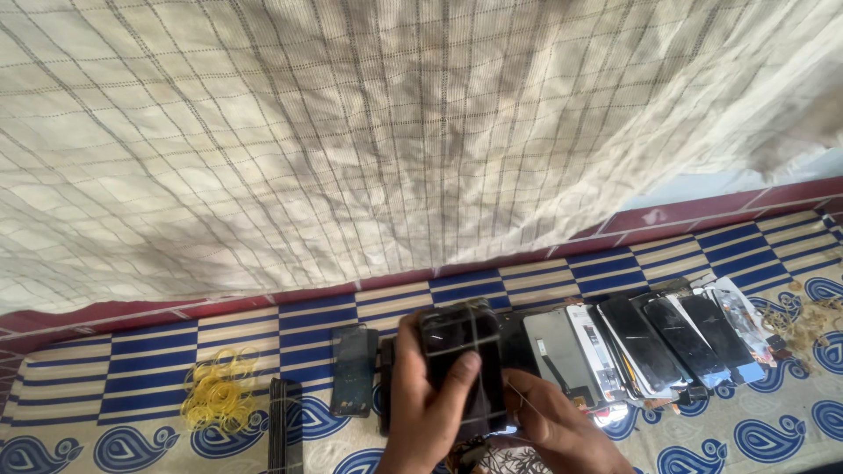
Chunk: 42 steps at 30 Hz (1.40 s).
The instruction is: The person wipes the surfaces of several small electronic devices, including phone screens and batteries, using a cloth. They handle the items one at a time, turning them over to clean different sides, and place them back on the table after wiping.
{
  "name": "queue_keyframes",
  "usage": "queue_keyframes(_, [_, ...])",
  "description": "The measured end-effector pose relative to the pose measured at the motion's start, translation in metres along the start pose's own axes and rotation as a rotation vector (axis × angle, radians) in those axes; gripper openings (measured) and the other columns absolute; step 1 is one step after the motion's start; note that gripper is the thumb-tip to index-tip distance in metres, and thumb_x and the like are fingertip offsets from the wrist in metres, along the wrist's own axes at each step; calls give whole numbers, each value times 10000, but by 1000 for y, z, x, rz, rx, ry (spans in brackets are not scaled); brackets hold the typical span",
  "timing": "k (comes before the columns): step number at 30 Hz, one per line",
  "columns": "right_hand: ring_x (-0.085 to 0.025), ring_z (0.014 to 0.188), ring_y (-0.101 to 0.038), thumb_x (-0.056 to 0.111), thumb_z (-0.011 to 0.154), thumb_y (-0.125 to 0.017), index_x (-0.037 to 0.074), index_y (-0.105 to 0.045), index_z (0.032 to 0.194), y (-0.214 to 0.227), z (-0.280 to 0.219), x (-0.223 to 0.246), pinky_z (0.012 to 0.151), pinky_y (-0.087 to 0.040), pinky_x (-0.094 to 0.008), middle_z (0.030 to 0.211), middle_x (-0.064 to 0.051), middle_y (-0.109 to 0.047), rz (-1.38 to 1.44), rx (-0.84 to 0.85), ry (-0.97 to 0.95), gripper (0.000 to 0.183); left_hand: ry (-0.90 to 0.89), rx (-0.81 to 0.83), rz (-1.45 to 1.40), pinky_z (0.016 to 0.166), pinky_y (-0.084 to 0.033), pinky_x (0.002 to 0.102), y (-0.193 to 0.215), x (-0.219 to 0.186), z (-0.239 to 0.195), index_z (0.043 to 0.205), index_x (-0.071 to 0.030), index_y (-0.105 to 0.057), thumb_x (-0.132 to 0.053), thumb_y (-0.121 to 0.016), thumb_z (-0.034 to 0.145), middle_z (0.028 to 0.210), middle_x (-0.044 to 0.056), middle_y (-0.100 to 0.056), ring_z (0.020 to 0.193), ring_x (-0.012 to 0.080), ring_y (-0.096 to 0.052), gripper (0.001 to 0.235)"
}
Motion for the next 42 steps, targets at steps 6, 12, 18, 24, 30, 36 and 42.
queue_keyframes(6, [-465, 1305, -579, 732, 636, -722, -111, -371, 1484, -26, -8, 22, 1091, -422, -609, 1364, -351, -541, 81, -55, 7, 1246, -45, 146, 23, 927, -582, 365, -9, -10, -2, 1376, -17, -445, -299, -709, 955, 1155, 152, -683, 1067, 218, -690, 572])
queue_keyframes(12, [-353, 1169, -640, 578, 755, -758, -142, -521, 1363, -46, -1, 50, 1018, -448, -472, 1240, -296, -696, 112, 59, 251, 971, -37, 216, 148, 971, -565, 363, -7, -17, -5, 1339, 2, -499, -208, -744, 921, 1143, 153, -755, 1098, 233, -739, 528])
queue_keyframes(18, [-352, 1083, -688, 513, 821, -730, -176, -607, 1298, -59, 4, 59, 988, -480, -489, 1130, -276, -749, 176, 55, 314, 847, 74, 199, 107, 990, -544, 370, 10, -10, -12, 1375, -18, -470, -203, -745, 898, 1158, 143, -722, 1121, 226, -704, 581])
queue_keyframes(24, [-378, 1082, -702, 388, 839, -693, -138, -603, 1272, -41, 4, 45, 986, -490, -536, 1097, -279, -746, 292, -188, 237, 687, 116, 227, 89, 1050, -503, 382, 18, -2, -18, 1394, -22, -447, -250, -734, 919, 1200, 152, -693, 1177, 230, -667, 601])
queue_keyframes(30, [-387, 1156, -699, 308, 883, -687, -194, -591, 1332, -51, 5, 61, 1029, -478, -540, 1167, -336, -745, 227, -56, 300, 680, 228, 256, 115, 1091, -487, 401, 20, 5, -27, 1393, -39, -464, -294, -732, 919, 1216, 129, -658, 1240, 222, -639, 602])
queue_keyframes(36, [-414, 1210, -703, 162, 878, -708, -181, -604, 1333, -51, -5, 76, 1059, -496, -558, 1284, -329, -685, 62, -61, 345, 579, 235, 291, 106, 1080, -499, 411, 17, 4, -26, 1386, -30, -476, -319, -747, 902, 1199, 163, -671, 1209, 240, -658, 625])
queue_keyframes(42, [-417, 1256, -654, 32, 892, -747, -152, -641, 1347, -40, -8, 79, 1003, -498, -575, 1373, -313, -633, -63, -62, 272, 502, 349, 302, 87, 1062, -515, 380, 12, 0, -26, 1401, -79, -461, -204, -723, 908, 1203, 99, -652, 1201, 201, -651, 572])
Point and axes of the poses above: each hand's wrist, its own z-axis towards the middle knuckle, its own y-axis out of the back of the hand, x = y × z, the point moved 8 cm from there along z, towards the middle knuckle
